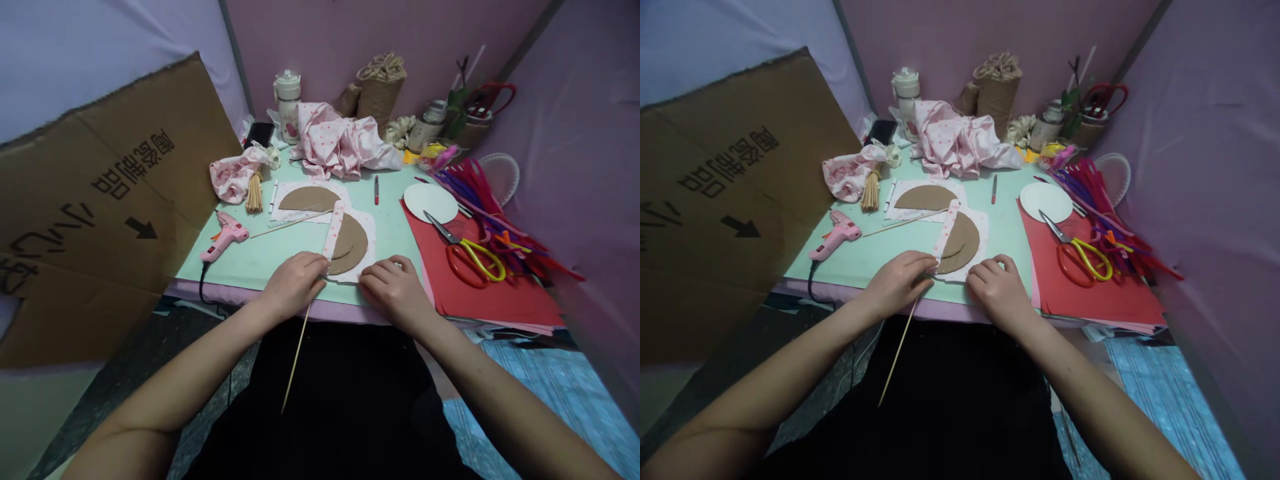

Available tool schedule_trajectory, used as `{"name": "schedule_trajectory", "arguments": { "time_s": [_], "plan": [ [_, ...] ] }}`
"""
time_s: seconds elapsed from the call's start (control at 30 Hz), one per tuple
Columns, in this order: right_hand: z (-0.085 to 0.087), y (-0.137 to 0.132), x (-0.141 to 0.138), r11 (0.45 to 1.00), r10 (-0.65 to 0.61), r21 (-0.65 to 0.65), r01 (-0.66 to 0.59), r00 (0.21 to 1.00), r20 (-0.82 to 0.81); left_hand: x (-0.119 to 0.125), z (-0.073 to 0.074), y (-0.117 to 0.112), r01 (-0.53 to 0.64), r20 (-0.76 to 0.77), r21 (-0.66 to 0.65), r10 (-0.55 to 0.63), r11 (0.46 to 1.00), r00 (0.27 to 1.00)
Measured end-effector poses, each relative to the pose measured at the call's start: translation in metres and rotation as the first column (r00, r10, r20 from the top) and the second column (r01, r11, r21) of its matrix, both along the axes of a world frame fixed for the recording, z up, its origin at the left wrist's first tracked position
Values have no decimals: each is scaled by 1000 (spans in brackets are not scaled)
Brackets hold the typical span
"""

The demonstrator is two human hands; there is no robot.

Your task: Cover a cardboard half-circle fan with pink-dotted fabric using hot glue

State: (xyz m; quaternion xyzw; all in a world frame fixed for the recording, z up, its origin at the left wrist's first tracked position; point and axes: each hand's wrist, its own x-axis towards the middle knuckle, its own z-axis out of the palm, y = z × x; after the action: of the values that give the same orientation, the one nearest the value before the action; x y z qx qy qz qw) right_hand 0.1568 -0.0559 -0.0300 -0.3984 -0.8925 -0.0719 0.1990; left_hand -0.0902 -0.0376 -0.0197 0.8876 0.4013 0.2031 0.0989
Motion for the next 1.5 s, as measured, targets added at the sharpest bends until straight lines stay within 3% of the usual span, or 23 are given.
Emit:
{"name": "schedule_trajectory", "arguments": {
  "time_s": [0.23,0.6,0.9,1.0,1.2,1.5],
  "plan": [
    [-1,11,-9,986,-106,124,112,993,-52,2,5,5,-34,-46,-90,30,995,999],
    [-11,29,-19,984,-175,9,179,971,-166,10,7,10,-69,-153,-64,59,996,986],
    [-6,31,-25,963,-269,-29,267,960,-74,16,9,11,-86,-164,-9,83,996,983],
    [-2,27,-26,967,-253,-53,249,961,-114,16,6,11,-83,-145,-2,82,997,986],
    [-1,18,-34,997,-79,-10,79,984,-158,15,2,10,-72,-116,9,73,997,991],
    [-17,21,-50,993,-108,15,114,968,-228,0,2,7,-47,57,-135,56,990,997]
  ]
}}
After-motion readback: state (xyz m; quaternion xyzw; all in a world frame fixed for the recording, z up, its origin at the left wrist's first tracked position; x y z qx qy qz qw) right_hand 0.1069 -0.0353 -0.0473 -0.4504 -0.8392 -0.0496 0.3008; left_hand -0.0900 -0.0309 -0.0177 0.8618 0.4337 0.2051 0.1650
